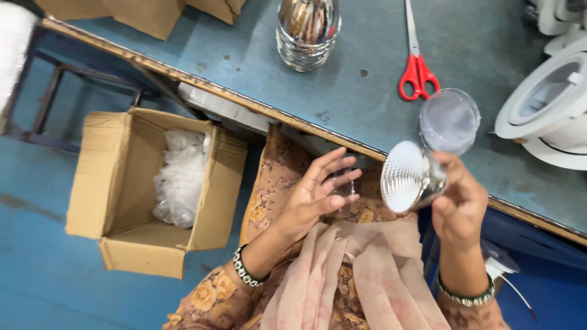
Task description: The person sits on the floor and repeatedly assembles small cylindrical light fixtures by inserting a clear plastic diffuser into a metallic reflector housing. They handle each unit one at a time, rotate it to check the fit, and place the completed assembly on the table.
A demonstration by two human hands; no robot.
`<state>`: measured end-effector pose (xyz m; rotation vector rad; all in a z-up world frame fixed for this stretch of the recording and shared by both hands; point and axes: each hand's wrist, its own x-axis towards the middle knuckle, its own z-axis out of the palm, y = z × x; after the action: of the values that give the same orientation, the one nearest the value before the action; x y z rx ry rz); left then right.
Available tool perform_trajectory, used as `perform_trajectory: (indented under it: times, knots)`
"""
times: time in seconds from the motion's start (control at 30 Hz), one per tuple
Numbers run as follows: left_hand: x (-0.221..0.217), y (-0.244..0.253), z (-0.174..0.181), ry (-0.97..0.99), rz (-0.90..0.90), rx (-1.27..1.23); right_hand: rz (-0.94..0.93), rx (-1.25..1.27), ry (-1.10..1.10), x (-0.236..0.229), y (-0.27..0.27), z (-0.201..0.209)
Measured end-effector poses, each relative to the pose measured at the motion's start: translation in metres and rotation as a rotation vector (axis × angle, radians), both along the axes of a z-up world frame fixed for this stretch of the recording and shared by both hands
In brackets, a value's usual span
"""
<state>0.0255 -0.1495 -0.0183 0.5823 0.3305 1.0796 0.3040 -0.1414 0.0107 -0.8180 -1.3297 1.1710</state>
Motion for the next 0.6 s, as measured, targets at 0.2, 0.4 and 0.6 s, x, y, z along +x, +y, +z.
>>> perform_trajectory:
  times: [0.2, 0.4, 0.6]
  knots:
    - [0.013, 0.000, 0.009, 0.388, 0.057, 0.326, 0.005, -0.111, 0.039, 0.014, -0.035, -0.024]
    - [0.027, -0.003, 0.019, 0.508, 0.022, 0.367, -0.040, -0.120, 0.107, 0.007, -0.045, -0.021]
    - [0.031, -0.002, 0.021, 0.560, 0.002, 0.501, -0.004, -0.066, -0.043, 0.004, -0.049, -0.022]
